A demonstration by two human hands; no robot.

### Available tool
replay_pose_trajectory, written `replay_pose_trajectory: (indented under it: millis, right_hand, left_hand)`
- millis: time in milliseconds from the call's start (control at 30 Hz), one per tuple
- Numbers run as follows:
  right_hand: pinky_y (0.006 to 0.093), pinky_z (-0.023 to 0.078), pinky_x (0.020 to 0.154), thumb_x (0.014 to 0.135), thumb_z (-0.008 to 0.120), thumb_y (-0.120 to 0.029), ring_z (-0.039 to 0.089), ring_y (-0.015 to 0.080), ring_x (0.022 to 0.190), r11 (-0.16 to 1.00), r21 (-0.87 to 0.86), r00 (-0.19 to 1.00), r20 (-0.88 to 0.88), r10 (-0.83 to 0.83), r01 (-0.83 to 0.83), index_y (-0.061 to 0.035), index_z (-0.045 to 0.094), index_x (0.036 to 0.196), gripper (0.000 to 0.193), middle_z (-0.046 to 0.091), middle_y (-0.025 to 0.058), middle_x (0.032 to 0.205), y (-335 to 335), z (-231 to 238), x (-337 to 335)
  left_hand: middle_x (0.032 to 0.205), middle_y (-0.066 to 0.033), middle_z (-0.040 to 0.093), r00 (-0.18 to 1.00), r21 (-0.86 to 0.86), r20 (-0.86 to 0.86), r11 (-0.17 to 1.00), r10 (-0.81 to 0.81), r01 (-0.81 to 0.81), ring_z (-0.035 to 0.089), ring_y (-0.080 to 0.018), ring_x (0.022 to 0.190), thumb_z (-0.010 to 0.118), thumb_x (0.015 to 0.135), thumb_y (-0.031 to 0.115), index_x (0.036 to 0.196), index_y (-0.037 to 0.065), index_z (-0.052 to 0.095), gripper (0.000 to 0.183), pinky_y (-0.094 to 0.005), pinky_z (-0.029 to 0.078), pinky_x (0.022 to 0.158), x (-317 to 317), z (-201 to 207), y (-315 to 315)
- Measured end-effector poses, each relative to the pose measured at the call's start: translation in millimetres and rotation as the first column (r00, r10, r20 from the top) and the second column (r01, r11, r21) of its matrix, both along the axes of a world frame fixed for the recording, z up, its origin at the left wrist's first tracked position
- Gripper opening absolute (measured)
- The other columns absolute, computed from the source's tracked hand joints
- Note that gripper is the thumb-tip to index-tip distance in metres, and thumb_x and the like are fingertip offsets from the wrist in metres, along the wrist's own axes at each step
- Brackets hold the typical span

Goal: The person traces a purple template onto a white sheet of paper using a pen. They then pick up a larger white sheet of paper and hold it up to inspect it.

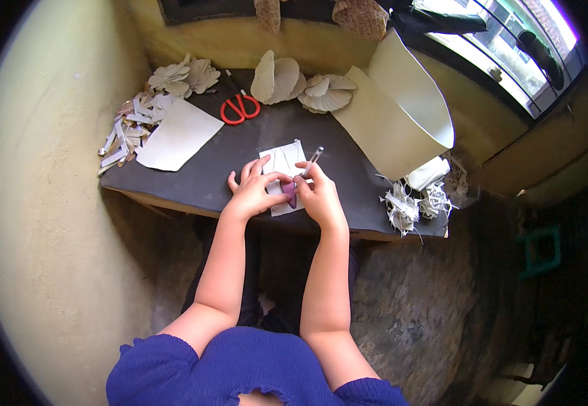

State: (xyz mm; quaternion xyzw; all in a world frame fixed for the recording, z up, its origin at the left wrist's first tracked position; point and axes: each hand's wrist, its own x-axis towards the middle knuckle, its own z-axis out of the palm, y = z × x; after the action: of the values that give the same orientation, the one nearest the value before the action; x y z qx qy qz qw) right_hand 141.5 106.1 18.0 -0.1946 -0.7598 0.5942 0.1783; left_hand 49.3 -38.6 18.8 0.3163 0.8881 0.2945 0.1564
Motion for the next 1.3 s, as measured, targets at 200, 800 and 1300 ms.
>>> replay_pose_trajectory:
  millis: [200, 800, 1300]
  right_hand:
    - [0.0293, 0.054, 0.070, 0.093, 0.060, -0.004, 0.067, 0.0143, 0.080, 1.000, -0.003, 0.995, -0.102, 0.001, -0.001, -0.0029, 0.062, 0.119, 0.026, 0.069, 0.0102, 0.089, -8, -10, 15]
    - [0.0270, 0.052, 0.064, 0.091, 0.063, 0.000, 0.067, 0.0126, 0.071, 0.993, 0.057, 0.995, 0.021, 0.101, -0.102, 0.0024, 0.059, 0.099, 0.009, 0.067, 0.0093, 0.074, -4, 15, 26]
    - [0.0266, 0.053, 0.066, 0.092, 0.061, 0.001, 0.067, 0.0121, 0.072, 0.995, -0.011, 0.995, -0.006, 0.102, -0.102, 0.0020, 0.058, 0.097, 0.005, 0.066, 0.0072, 0.076, 4, 11, 21]
  left_hand:
    - [0.156, -0.0090, 0.033, 0.999, 0.013, -0.030, 1.000, -0.022, 0.022, 0.021, -0.0287, 0.146, 0.080, 0.068, 0.043, 0.108, 0.035, 0.073, 0.042, -0.0637, 0.002, 0.112, 4, 3, -1]
    - [0.153, -0.0091, 0.036, 0.998, 0.022, -0.055, 0.999, -0.039, 0.040, 0.022, -0.0332, 0.144, 0.081, 0.066, 0.039, 0.104, 0.031, 0.073, 0.039, -0.0644, 0.003, 0.112, 2, 3, 1]
    - [0.153, -0.0114, 0.035, 0.997, 0.024, -0.040, 0.998, -0.059, 0.060, 0.021, -0.0350, 0.144, 0.080, 0.066, 0.037, 0.103, 0.029, 0.072, 0.039, -0.0637, 0.004, 0.112, -1, 3, 1]
